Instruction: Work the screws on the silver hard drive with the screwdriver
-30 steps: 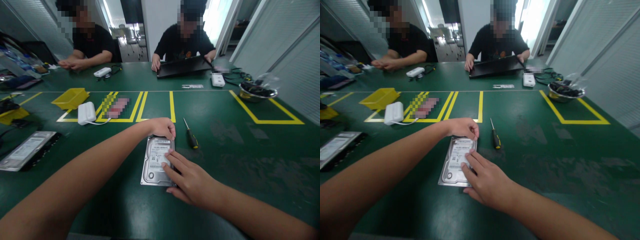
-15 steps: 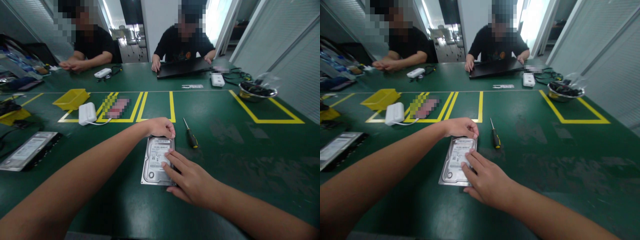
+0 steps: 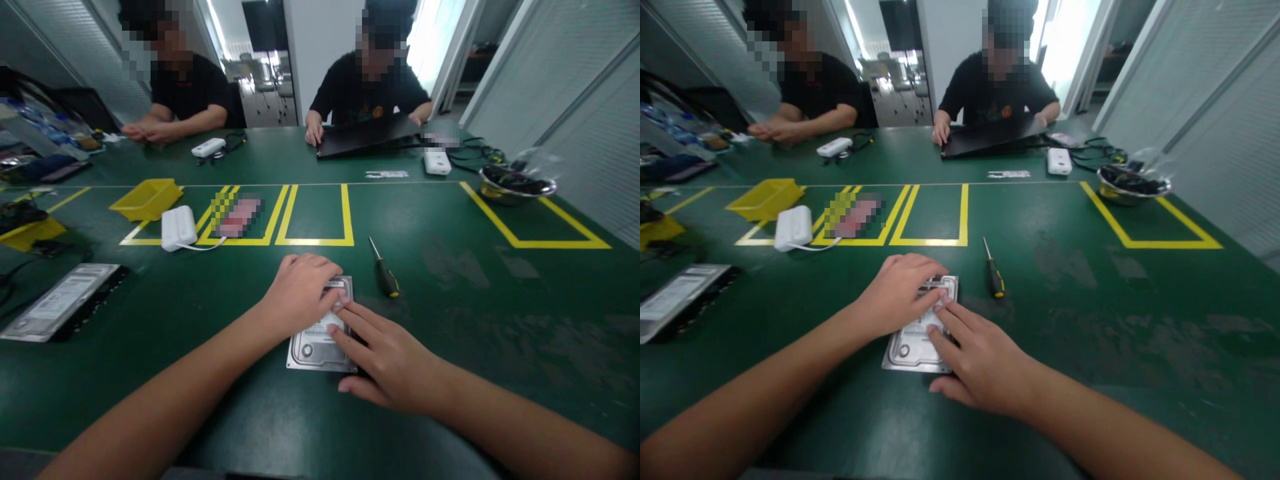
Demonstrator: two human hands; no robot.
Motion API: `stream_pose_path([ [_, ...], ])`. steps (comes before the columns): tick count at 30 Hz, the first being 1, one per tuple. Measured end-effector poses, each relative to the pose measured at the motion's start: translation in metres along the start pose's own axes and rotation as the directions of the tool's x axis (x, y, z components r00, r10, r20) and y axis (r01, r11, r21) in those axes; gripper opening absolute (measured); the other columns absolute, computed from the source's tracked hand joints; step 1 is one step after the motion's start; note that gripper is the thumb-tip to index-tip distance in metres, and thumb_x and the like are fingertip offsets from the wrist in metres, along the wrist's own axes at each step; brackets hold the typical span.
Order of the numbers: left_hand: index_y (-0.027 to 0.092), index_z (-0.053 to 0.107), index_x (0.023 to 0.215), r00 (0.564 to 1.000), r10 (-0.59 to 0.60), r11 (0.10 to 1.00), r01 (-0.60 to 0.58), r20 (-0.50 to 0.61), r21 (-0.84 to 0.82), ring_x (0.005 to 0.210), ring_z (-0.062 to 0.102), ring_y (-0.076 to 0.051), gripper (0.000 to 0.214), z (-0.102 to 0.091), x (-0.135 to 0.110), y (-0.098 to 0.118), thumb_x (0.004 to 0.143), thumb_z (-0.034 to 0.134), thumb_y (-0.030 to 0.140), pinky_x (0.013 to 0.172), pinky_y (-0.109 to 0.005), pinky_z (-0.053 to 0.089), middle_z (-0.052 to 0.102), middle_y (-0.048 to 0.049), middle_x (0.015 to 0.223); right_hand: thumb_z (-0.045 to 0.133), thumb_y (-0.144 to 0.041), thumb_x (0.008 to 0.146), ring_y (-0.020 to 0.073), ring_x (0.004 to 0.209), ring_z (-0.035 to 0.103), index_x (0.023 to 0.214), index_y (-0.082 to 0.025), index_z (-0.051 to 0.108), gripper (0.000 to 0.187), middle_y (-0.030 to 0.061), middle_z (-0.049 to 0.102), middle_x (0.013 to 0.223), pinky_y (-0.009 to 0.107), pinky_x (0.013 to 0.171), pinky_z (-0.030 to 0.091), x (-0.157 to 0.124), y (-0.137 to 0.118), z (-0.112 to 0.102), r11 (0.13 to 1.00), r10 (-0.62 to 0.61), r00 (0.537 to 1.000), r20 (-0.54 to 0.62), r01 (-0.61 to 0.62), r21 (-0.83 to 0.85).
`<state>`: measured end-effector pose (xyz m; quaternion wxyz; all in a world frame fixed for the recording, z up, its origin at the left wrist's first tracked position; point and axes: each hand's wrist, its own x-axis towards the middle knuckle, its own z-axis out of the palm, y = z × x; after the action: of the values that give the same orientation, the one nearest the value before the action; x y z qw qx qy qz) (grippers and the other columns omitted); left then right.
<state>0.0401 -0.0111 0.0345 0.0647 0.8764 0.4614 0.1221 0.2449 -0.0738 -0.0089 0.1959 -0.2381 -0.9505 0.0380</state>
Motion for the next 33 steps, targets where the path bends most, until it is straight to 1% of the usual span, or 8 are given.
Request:
stream_pose_path([
  [4,0.022,0.065,0.108,0.999,-0.023,0.999,0.025,-0.046,0.045,0.105,0.06,-0.026,0.024,0.009,-0.003,0.006,0.095,0.052,0.037,0.101,-0.054,0.028,0.071,-0.0055,0.108,0.059,-0.044,0.09,0.0317,0.117,0.056,0.117,-0.007,0.063,0.045,0.0186,0.064,0.118,0.047,0.101,0.049,0.002,0.006,-0.007,1.0,0.018,0.994,-0.107,-0.018,-0.001],
  [8,0.021,0.066,0.103,0.997,-0.007,0.993,0.017,-0.083,0.114,0.097,0.063,-0.027,0.024,0.017,-0.005,0.009,0.096,0.05,0.037,0.102,-0.059,0.023,0.072,-0.0055,0.099,0.057,-0.025,0.091,0.0242,0.089,0.058,0.103,-0.011,0.065,0.02,0.0131,0.064,0.098,0.04,0.081,0.053,0.002,0.022,-0.016,0.944,0.248,0.942,-0.225,-0.287,-0.161],
  [11,0.02,0.067,0.103,0.993,0.007,0.987,0.012,-0.117,0.163,0.093,0.064,-0.027,0.023,0.02,-0.006,0.011,0.096,0.05,0.035,0.102,-0.059,0.023,0.073,-0.0057,0.097,0.053,-0.029,0.093,0.0269,0.089,0.057,0.106,-0.011,0.063,0.024,0.014,0.061,0.098,0.041,0.078,0.051,0.003,0.037,-0.021,0.805,0.476,0.863,-0.169,-0.505,-0.31],
  [15,0.019,0.068,0.106,0.99,0.04,0.98,-0.012,-0.133,0.2,0.091,0.066,-0.025,0.027,0.021,-0.007,0.013,0.098,0.044,0.029,0.103,-0.058,0.024,0.074,-0.0064,0.097,0.049,-0.034,0.095,0.0271,0.088,0.056,0.112,-0.013,0.058,0.029,0.0128,0.06,0.097,0.04,0.08,0.048,0.006,0.051,-0.021,0.681,0.641,0.764,-0.073,-0.61,-0.404],
  [21,0.017,0.068,0.107,0.991,0.08,0.974,-0.054,-0.11,0.218,0.089,0.067,-0.026,0.031,0.019,-0.006,0.013,0.097,0.04,0.028,0.105,-0.059,0.024,0.073,-0.0078,0.094,0.044,-0.034,0.098,0.0266,0.09,0.06,0.118,-0.011,0.053,0.032,0.0124,0.065,0.098,0.037,0.082,0.045,0.01,0.056,-0.02,0.654,0.686,0.727,0.001,-0.617,-0.438],
  [27,0.014,0.067,0.11,0.988,0.099,0.971,-0.07,-0.118,0.228,0.091,0.067,-0.027,0.031,0.022,-0.008,0.014,0.092,0.045,0.027,0.107,-0.059,0.025,0.073,-0.0104,0.097,0.047,-0.029,0.096,0.0258,0.087,0.062,0.121,-0.012,0.053,0.031,0.0112,0.067,0.094,0.034,0.074,0.045,0.013,0.048,-0.016,0.655,0.685,0.728,0.027,-0.598,-0.461],
  [30,0.013,0.067,0.11,0.987,0.103,0.971,-0.073,-0.12,0.228,0.091,0.067,-0.028,0.031,0.022,-0.009,0.014,0.09,0.047,0.027,0.107,-0.059,0.025,0.073,-0.0113,0.097,0.043,-0.027,0.097,0.0268,0.084,0.062,0.117,-0.015,0.056,0.027,0.0109,0.066,0.092,0.034,0.068,0.043,0.013,0.048,-0.025,0.612,0.709,0.705,-0.024,-0.631,-0.477],
  [33,0.012,0.067,0.11,0.987,0.111,0.971,-0.082,-0.12,0.226,0.092,0.067,-0.029,0.033,0.021,-0.01,0.014,0.09,0.048,0.029,0.108,-0.059,0.025,0.072,-0.0127,0.099,0.045,-0.031,0.097,0.0256,0.086,0.062,0.111,-0.016,0.059,0.025,0.0105,0.066,0.094,0.033,0.068,0.043,0.01,0.054,-0.047,0.567,0.714,0.672,-0.197,-0.72,-0.4],
])
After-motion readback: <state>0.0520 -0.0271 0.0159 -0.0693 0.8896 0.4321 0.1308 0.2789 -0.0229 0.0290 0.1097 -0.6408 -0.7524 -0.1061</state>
